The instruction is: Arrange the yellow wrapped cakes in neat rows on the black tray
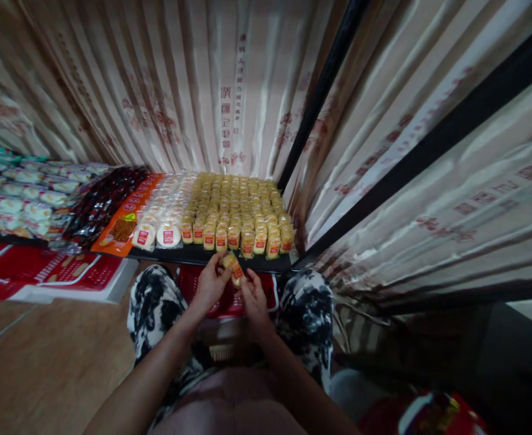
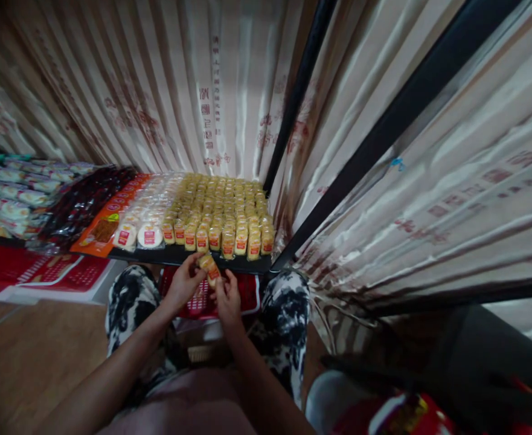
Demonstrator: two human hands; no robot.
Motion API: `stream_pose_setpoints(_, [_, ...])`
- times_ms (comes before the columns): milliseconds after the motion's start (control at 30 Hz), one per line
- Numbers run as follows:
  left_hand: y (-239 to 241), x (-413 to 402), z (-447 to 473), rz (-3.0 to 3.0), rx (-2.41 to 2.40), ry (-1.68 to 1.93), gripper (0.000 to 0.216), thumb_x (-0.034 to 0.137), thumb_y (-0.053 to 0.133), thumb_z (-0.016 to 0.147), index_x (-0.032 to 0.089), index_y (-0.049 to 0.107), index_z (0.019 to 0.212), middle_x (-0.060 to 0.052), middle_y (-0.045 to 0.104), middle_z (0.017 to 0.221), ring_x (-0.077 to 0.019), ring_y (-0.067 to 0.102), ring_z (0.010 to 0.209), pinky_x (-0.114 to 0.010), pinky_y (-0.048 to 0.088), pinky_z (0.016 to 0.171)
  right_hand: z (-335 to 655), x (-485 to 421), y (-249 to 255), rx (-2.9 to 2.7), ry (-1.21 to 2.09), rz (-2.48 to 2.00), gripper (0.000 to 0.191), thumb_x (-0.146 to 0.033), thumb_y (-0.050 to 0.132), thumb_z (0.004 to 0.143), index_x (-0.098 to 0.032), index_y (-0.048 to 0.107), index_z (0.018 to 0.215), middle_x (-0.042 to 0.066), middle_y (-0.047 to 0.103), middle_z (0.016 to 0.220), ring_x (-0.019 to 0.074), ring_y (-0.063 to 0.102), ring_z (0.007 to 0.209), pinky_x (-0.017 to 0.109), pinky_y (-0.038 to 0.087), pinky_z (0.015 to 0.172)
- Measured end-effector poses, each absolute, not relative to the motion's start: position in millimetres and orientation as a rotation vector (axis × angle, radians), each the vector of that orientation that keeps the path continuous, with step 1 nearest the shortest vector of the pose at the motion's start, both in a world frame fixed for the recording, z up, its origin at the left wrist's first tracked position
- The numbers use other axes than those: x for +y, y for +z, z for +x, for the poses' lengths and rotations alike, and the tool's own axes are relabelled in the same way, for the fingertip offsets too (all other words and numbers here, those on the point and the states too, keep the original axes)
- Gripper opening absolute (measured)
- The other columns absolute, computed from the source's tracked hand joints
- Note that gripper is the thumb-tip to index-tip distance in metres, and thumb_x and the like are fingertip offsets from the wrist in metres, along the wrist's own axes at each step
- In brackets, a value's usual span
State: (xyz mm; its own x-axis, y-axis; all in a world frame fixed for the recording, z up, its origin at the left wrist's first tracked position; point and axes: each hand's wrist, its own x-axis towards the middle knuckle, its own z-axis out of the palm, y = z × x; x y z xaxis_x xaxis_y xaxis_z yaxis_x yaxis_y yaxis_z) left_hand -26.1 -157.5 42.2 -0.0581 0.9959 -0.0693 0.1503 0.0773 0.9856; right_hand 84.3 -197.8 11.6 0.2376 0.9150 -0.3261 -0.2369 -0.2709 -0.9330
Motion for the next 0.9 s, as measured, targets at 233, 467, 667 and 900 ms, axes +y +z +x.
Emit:
stream_pose_setpoints(233, [59.3,-145.5,10.7,1.689,1.36,1.055,0.037,0.014,0.055,0.074,0.022,0.057,0.11,-0.001,0.063,0.089,-0.0151,0.056,0.078,-0.026,0.042,0.079,112.6,-216.4,22.5,-0.814,1.054,-1.374,0.054,-0.05,0.045,0.081,-0.02,0.038,0.126,0.002,0.058,0.086,0.0107,0.054,0.065,0.023,0.045,0.06])
stream_pose_setpoints(467, [60.4,-129.9,41.0,2.036,1.37,0.982,0.04,0.009,0.049,0.078,0.02,0.052,0.116,-0.007,0.054,0.106,-0.0184,0.052,0.098,-0.03,0.041,0.089,138.2,-214.7,22.8,-0.851,1.001,-1.475,0.052,-0.051,0.038,0.083,-0.018,0.043,0.123,0.008,0.059,0.102,0.0144,0.058,0.077,0.027,0.048,0.066])
stream_pose_setpoints(667, [55.4,-118.2,48.0,2.135,1.444,0.933,0.038,0.009,0.048,0.079,0.02,0.051,0.115,-0.006,0.047,0.103,-0.0169,0.052,0.096,-0.029,0.045,0.086,139.1,-201.7,21.8,-0.885,0.96,-1.512,0.051,-0.049,0.037,0.084,-0.017,0.045,0.123,0.009,0.058,0.105,0.0148,0.059,0.081,0.027,0.049,0.067])
stream_pose_setpoints(900, [50.9,-106.2,51.8,2.272,1.428,0.825,0.042,0.01,0.046,0.081,0.018,0.042,0.122,-0.008,0.049,0.111,-0.0174,0.055,0.094,-0.029,0.049,0.081,135.6,-177.7,15.9,-1.003,0.835,-1.488,0.047,-0.045,0.035,0.086,-0.018,0.046,0.123,0.012,0.054,0.119,0.0173,0.058,0.091,0.031,0.051,0.069])
